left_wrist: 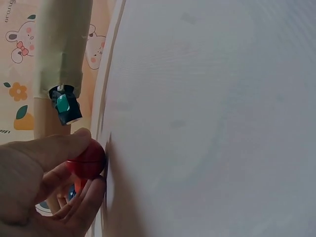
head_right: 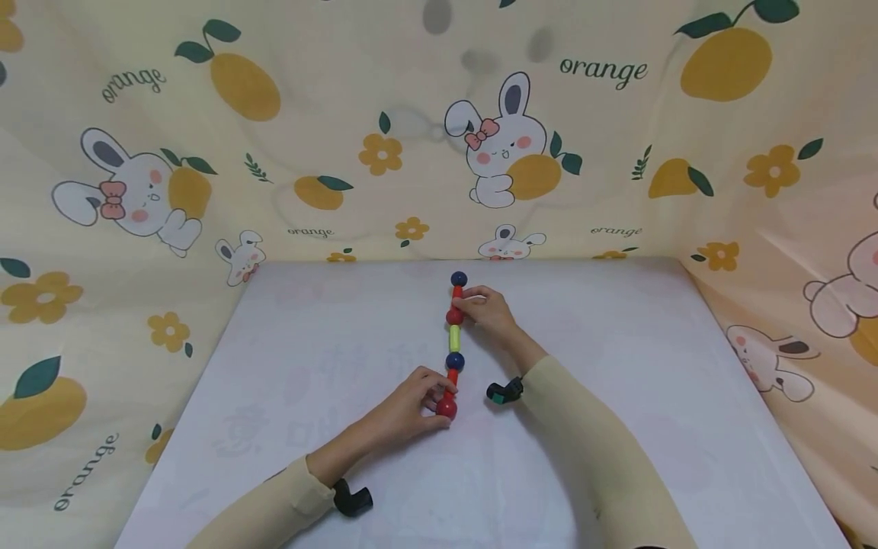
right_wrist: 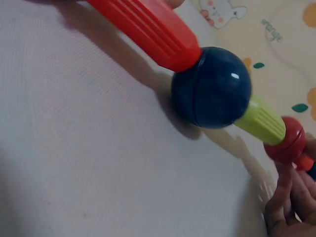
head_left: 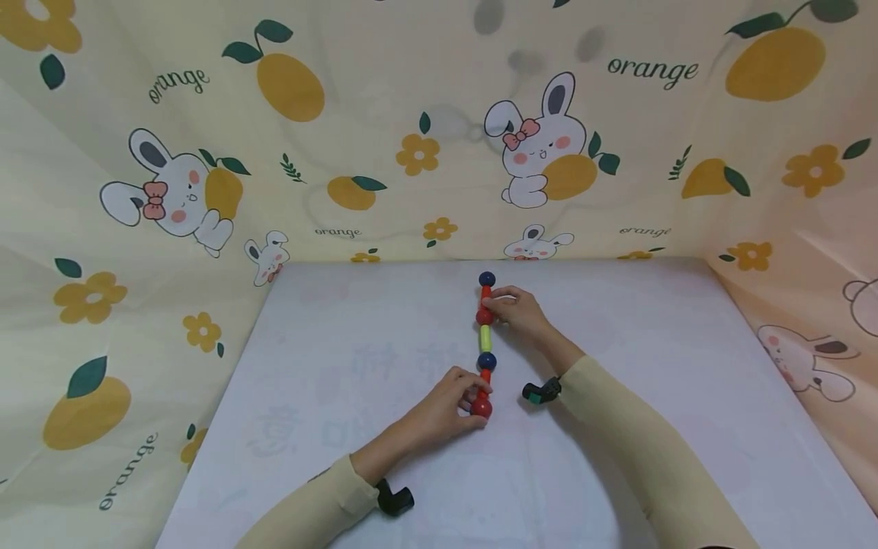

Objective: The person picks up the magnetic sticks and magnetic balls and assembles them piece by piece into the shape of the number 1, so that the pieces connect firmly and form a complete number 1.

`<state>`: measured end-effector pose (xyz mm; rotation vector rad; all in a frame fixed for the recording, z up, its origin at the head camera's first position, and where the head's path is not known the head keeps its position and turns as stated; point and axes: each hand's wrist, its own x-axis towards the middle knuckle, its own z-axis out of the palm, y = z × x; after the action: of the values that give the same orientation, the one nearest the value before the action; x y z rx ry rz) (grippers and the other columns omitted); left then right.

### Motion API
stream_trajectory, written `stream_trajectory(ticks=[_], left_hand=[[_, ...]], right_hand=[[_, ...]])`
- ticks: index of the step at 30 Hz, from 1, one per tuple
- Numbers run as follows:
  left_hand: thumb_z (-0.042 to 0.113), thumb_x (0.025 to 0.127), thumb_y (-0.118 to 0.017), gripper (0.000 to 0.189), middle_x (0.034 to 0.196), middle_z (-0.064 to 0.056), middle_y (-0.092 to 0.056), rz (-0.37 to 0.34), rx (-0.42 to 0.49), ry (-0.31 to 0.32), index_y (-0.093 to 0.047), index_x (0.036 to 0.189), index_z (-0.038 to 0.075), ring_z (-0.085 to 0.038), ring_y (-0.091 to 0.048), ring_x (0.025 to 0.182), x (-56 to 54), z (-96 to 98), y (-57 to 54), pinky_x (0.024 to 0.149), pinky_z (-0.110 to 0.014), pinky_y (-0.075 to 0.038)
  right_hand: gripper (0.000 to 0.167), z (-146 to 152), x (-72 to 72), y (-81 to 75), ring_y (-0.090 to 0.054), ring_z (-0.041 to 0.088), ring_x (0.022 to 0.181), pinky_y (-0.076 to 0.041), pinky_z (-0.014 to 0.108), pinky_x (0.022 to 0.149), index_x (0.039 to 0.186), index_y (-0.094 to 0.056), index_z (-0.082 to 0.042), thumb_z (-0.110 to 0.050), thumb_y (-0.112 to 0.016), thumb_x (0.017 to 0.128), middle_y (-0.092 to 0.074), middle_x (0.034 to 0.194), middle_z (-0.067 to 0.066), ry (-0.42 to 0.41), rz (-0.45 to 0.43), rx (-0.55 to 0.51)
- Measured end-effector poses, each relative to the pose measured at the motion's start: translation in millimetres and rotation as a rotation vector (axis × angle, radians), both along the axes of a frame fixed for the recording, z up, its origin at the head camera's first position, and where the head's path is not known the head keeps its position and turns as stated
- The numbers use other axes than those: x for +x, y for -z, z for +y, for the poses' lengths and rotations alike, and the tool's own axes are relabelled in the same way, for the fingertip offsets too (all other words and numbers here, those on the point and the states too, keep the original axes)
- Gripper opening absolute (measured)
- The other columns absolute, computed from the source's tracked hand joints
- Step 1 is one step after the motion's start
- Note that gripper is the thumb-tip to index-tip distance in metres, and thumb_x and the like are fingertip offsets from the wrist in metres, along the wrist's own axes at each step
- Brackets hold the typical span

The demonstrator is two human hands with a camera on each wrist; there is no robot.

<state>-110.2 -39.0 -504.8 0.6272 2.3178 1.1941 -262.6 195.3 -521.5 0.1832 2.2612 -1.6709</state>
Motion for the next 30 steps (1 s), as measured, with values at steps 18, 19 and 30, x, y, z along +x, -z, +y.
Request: stream_trajectory(ticks=[18, 19, 30], left_hand=[[0.019, 0.091, -0.089, 0.047, 0.11, 0.008, -0.059, 0.068, -0.018, 0.033, -0.064, 0.131, 0.02, -0.006, -0.059, 0.099, -1.3, 4.3, 4.0, 0.088, -0.02, -0.054], [0.019, 0.091, -0.089, 0.047, 0.11, 0.009, -0.059, 0.072, -0.018, 0.035, -0.064, 0.131, 0.02, -0.006, -0.059, 0.099, -1.4, 4.4, 4.7, 0.088, -0.02, -0.054], [0.022, 0.092, -0.088, 0.049, 0.11, 0.009, -0.059, 0.093, -0.023, 0.049, -0.065, 0.135, 0.022, -0.006, -0.058, 0.099, -1.9, 3.0, 6.4, 0.088, -0.02, -0.054]], right_hand=[[0.04, -11, -0.4, -2.1, -0.063, 0.021, 0.086, -0.054, 0.024, 0.072, 0.127, -0.062, -0.003, -0.03, -0.076, 0.102, -0.074, 0.106, 0.013, -0.021, 0.057, 0.17], [0.039, -11, -0.2, -2.4, -0.063, 0.021, 0.085, -0.054, 0.024, 0.072, 0.127, -0.062, -0.003, -0.029, -0.076, 0.102, -0.074, 0.106, 0.013, -0.019, 0.062, 0.18], [0.048, -11, 0.5, -2.5, -0.061, 0.026, 0.087, -0.051, 0.03, 0.072, 0.143, -0.05, -0.013, -0.026, -0.074, 0.104, -0.065, 0.105, 0.016, -0.056, 0.144, 0.236]])
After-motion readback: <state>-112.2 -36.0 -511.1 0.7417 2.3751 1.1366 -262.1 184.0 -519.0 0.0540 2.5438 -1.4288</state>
